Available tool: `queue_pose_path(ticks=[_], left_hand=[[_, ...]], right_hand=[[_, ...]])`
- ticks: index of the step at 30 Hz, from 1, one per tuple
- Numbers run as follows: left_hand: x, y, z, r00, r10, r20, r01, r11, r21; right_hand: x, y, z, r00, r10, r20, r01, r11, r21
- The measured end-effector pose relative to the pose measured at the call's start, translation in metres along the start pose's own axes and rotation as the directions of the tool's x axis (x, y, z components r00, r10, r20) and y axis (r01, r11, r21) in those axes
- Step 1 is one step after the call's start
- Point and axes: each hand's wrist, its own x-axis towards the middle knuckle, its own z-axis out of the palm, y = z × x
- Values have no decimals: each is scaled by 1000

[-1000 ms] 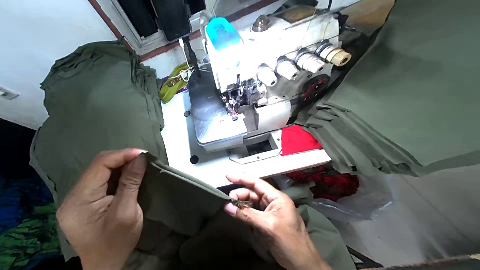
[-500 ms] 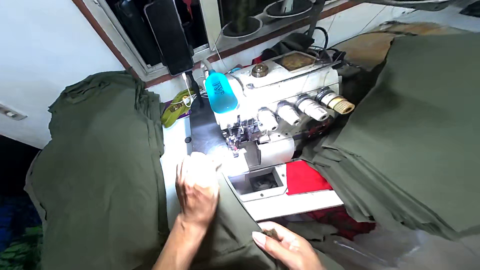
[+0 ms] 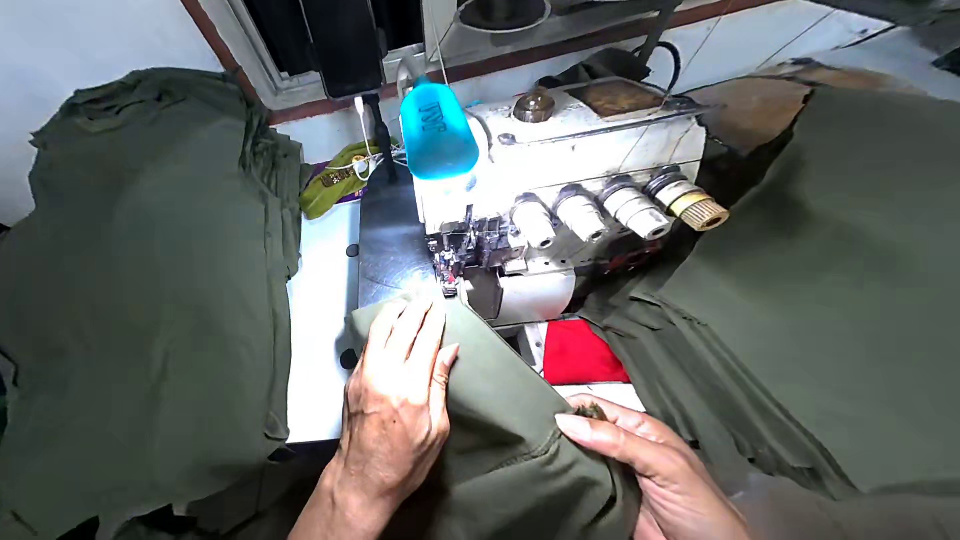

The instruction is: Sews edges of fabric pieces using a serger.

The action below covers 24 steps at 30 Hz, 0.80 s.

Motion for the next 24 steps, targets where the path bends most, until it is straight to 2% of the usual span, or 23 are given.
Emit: queue_pose_path(ticks=[6,11,17,21,24], left_hand=[[3,-9,-7,999,26,36,-25,998,-53],[26,-32,-13,990,107,89,-93,985,-147],[88,-68,0,974,167,152,-149,981,-125],[122,-79,14,983,55,175,-40,995,-87],[111,-83,10,996,-75,45,79,992,-98]], right_hand=[[-13,16,10,999,-18,-51,18,1000,2],[-27,47,47,991,-46,-127,50,998,27],[17,54,94,934,-238,-266,233,971,-49],[52,52,106,857,-396,-330,349,917,-195],[52,48,100,849,-426,-312,326,888,-325]])
